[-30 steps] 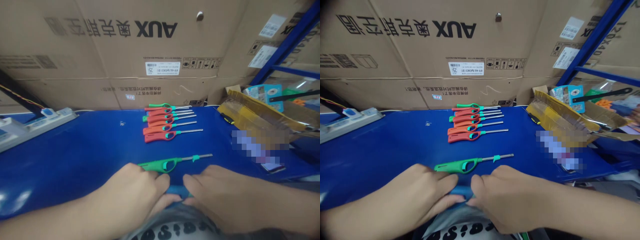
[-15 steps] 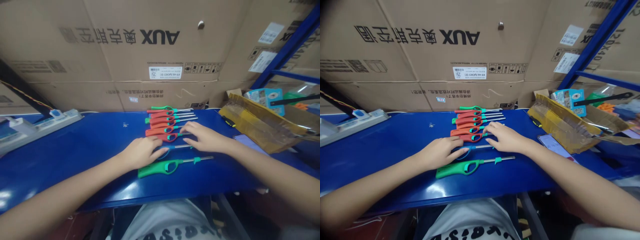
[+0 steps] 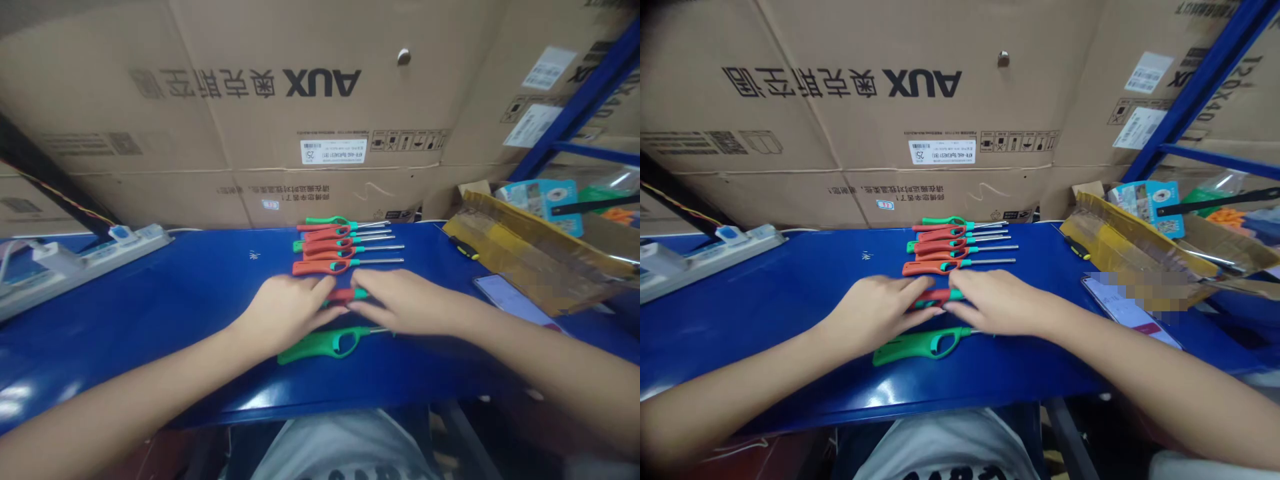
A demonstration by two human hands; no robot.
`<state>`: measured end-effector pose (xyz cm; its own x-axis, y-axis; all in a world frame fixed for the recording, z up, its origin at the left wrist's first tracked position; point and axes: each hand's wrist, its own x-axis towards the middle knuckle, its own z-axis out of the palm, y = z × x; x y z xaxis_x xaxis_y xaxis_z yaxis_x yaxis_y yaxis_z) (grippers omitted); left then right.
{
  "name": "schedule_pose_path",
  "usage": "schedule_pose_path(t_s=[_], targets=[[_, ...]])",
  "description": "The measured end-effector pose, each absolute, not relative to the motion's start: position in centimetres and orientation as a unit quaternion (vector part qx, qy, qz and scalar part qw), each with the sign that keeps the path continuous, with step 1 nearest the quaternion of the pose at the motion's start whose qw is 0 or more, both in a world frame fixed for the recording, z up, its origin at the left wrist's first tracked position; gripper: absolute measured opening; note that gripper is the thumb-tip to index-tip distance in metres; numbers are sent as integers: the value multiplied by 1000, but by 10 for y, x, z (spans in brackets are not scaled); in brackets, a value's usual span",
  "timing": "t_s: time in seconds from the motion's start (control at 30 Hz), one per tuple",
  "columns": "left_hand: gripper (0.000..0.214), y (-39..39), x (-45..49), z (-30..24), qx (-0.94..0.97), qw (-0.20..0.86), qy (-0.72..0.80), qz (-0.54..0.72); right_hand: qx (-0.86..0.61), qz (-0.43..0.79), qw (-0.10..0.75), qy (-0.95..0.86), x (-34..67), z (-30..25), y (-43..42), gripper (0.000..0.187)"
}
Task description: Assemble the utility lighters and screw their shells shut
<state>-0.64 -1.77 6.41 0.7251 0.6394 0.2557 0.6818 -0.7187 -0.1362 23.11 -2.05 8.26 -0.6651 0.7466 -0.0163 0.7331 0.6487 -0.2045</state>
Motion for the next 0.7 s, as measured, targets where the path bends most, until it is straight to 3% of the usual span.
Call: schedule_pose_path(t_s=[0.13,0.3,0.4,0.6,0.7], targets=[[47,-52,-4,81,-940,72,-332,-28,-335,43,-39,-941,224,95,-61,28],[40,-83,-22,96,-953,-7,-303,-21,-243,-44,-9,-969,233,87,-98,19],[46,-81,-41,99,-939,-28,-342,4,-295,-39,3,-955,248,85,-107,15],[51,-48,-41,88,-938,-32,-345,-24,-370,118,-18,-922,264,100,-71,38],[53,-20,-25,80,-935,-13,-354,-39,-422,118,37,-898,264,93,-25,49]])
